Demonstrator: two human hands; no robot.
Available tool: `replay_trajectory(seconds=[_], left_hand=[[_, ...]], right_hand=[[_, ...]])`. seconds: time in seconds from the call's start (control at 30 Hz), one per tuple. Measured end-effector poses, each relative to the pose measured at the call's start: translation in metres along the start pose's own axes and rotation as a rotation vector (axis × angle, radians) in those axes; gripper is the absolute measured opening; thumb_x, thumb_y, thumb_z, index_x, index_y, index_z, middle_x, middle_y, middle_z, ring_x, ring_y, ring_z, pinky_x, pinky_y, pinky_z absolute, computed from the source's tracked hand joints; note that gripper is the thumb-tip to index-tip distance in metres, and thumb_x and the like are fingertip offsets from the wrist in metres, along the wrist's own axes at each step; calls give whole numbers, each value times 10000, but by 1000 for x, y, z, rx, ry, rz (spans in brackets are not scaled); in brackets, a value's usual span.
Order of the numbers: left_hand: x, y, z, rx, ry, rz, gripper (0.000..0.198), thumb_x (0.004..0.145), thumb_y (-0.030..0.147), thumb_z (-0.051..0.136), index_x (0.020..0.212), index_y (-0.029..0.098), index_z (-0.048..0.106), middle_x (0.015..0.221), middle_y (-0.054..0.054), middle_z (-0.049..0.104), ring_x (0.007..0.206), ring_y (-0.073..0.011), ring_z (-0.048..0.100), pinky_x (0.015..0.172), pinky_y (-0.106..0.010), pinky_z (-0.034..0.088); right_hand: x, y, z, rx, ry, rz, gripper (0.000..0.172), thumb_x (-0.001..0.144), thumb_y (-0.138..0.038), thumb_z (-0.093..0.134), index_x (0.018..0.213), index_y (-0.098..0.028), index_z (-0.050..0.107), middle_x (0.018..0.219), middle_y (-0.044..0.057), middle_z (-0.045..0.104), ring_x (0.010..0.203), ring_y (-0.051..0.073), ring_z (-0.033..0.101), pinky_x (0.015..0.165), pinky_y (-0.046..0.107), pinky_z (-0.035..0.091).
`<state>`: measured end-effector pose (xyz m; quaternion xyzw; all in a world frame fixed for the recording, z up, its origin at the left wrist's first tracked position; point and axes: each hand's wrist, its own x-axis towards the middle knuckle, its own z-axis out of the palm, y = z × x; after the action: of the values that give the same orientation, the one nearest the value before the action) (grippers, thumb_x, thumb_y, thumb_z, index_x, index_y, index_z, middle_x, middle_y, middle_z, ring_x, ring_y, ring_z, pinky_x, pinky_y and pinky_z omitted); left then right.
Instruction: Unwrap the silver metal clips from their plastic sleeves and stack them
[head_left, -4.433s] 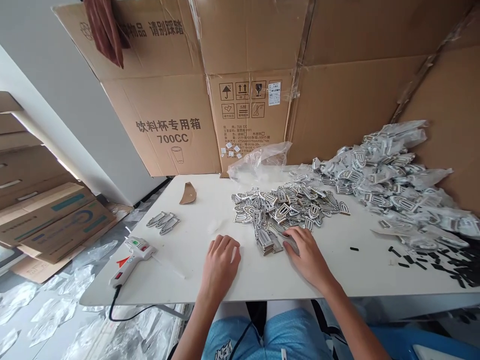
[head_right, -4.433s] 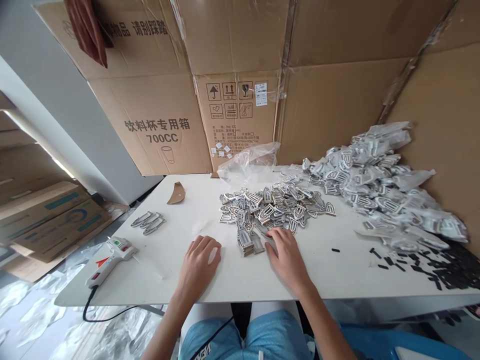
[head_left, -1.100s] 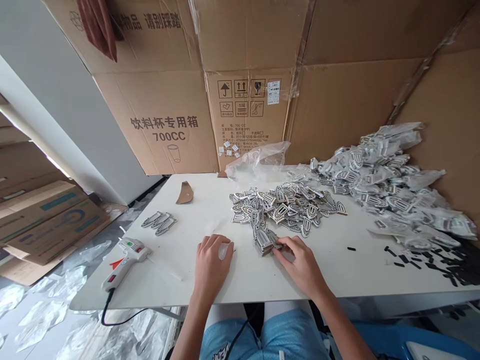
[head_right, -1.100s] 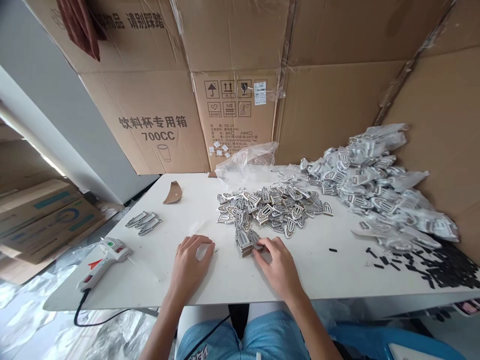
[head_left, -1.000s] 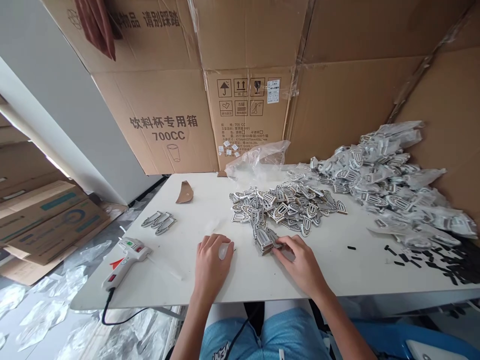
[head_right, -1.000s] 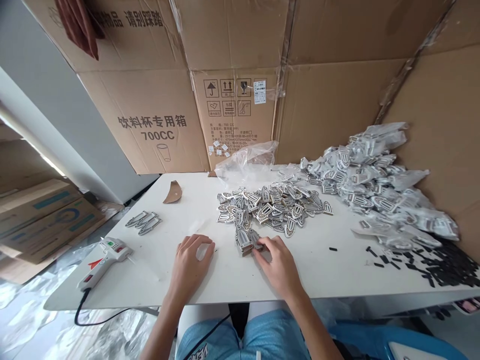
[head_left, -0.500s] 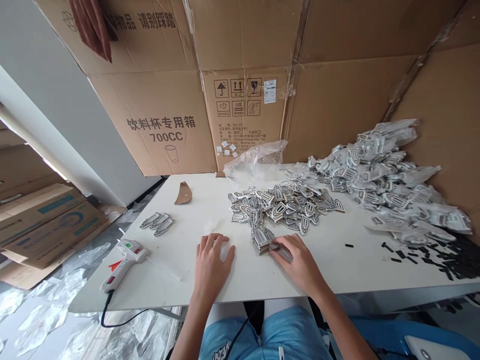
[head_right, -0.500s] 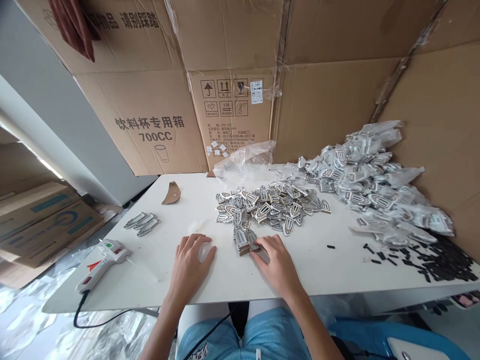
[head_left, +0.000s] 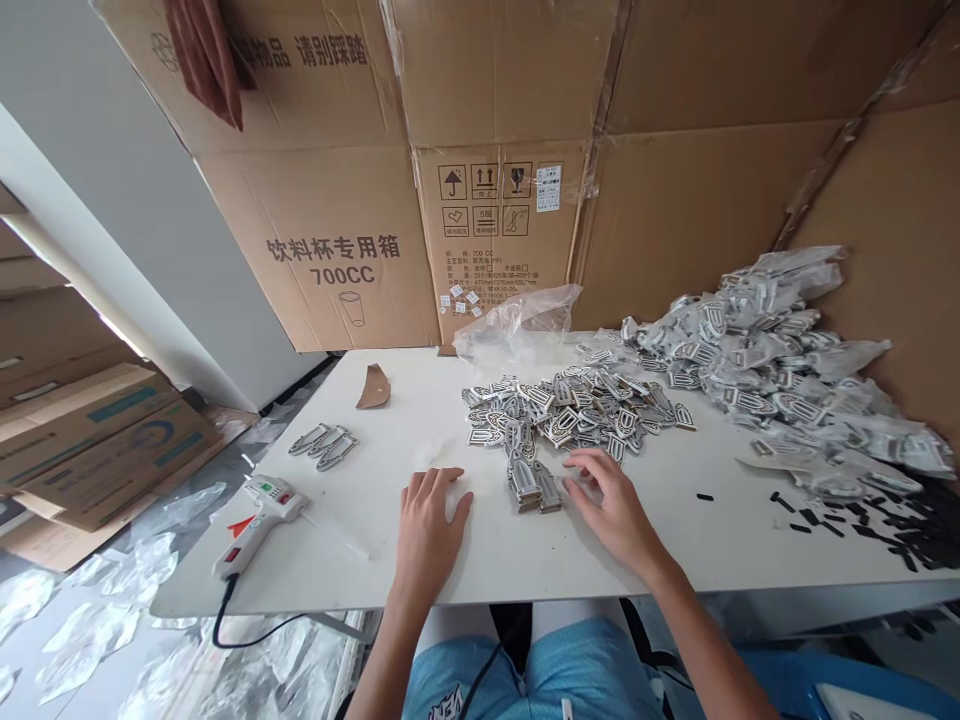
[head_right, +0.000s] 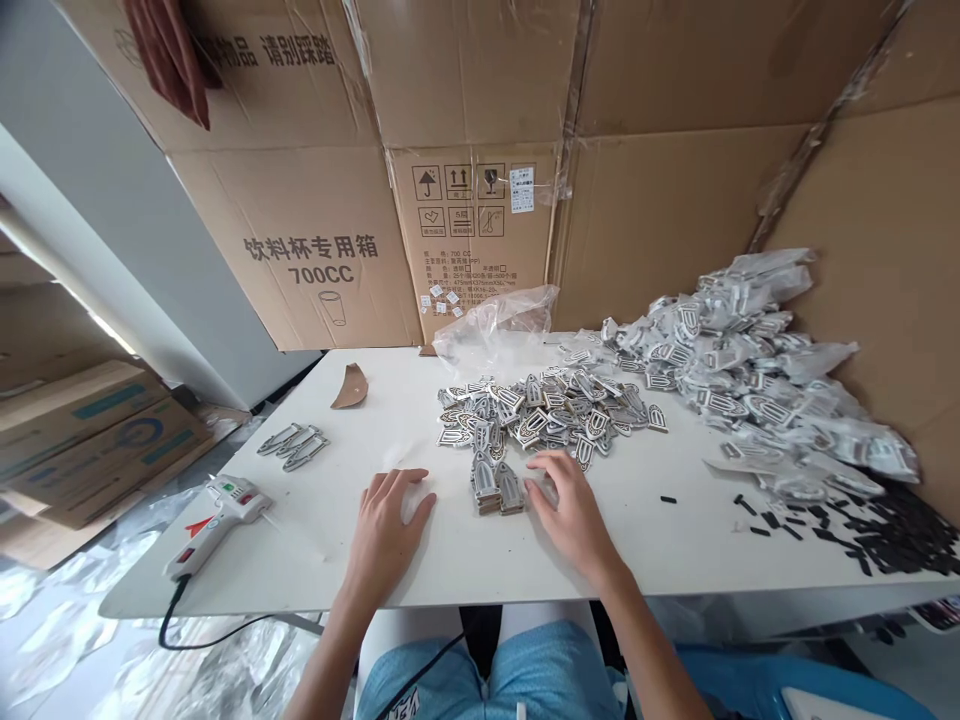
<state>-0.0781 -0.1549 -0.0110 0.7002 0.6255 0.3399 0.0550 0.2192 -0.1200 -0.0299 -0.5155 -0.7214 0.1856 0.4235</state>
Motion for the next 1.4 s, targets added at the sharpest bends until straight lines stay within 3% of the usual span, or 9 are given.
replay_trajectory(seconds=[0.1,0.2,0.33,0.47,0.57,0.73,0.83,1.2,1.4], left_hand=[[-1,-1,-1,-42,15,-33,240,1024,244,611,1251,276,683,1130,-71,753,1119,-332,652,982,-510,494],[-1,-2,-2,-60,20,-43,237,1025,237,591,1232,274,701,1095,-74,732,1073,-322,666,981,-510,493],[-2,-2,-2,-91,1,-66,234,1023,229,587,1217,270,713,1069,-63,714,1053,-303,689,1011,-518,485],[-1,-2,-2,-146,13,-92,284,1013,223,592,1279,263,684,1043,-46,706,1005,-278,711,1007,-498,503],[0,-3,-1,-176,24,-104,286,1010,245,590,1278,259,690,1025,-43,700,973,-271,721,968,-473,524],[0,-4,-1,-253,16,-108,296,1026,295,573,1275,253,727,1003,-49,686,949,-256,710,909,-424,552],[0,-4,-3,-278,32,-120,281,1029,309,582,1249,258,749,989,-44,684,947,-245,702,913,-411,558],[1,-1,-4,-292,75,-151,184,983,317,617,1072,249,763,995,-58,788,920,-260,735,890,-415,587],[2,-2,-2,-310,175,-209,263,987,370,637,1199,251,738,999,-52,806,930,-263,740,904,-424,586]], right_hand=[[22,7,-3,-164,-42,-99,203,1074,-324,525,1144,-282,711,1624,101,552,1431,368,548,1114,586,524],[39,14,-4,-264,-133,-174,184,1048,-235,501,1020,-270,679,1730,49,473,1365,369,571,1069,607,546],[48,25,0,-317,-135,-242,217,1038,-178,474,937,-268,643,1670,33,560,1202,342,624,1015,601,562],[48,31,0,-325,-100,-252,206,1045,-181,480,973,-270,651,1603,47,622,1224,341,639,1000,556,565],[51,32,0,-317,-53,-250,170,1031,-191,530,1127,-267,647,1463,103,681,1299,351,637,1031,528,562],[61,34,6,-407,-17,-263,395,1052,-228,539,1440,-276,590,1346,148,663,1183,359,691,936,494,602],[64,35,10,-423,-9,-275,358,1084,-243,503,1417,-284,626,1316,137,667,1062,333,719,835,461,606],[63,38,8,-239,212,-245,240,1150,-303,427,1213,-257,655,1101,116,697,993,301,682,827,419,545],[60,36,6,-48,349,-165,198,1121,-394,524,1146,-253,661,1022,76,685,790,233,634,736,387,530]])
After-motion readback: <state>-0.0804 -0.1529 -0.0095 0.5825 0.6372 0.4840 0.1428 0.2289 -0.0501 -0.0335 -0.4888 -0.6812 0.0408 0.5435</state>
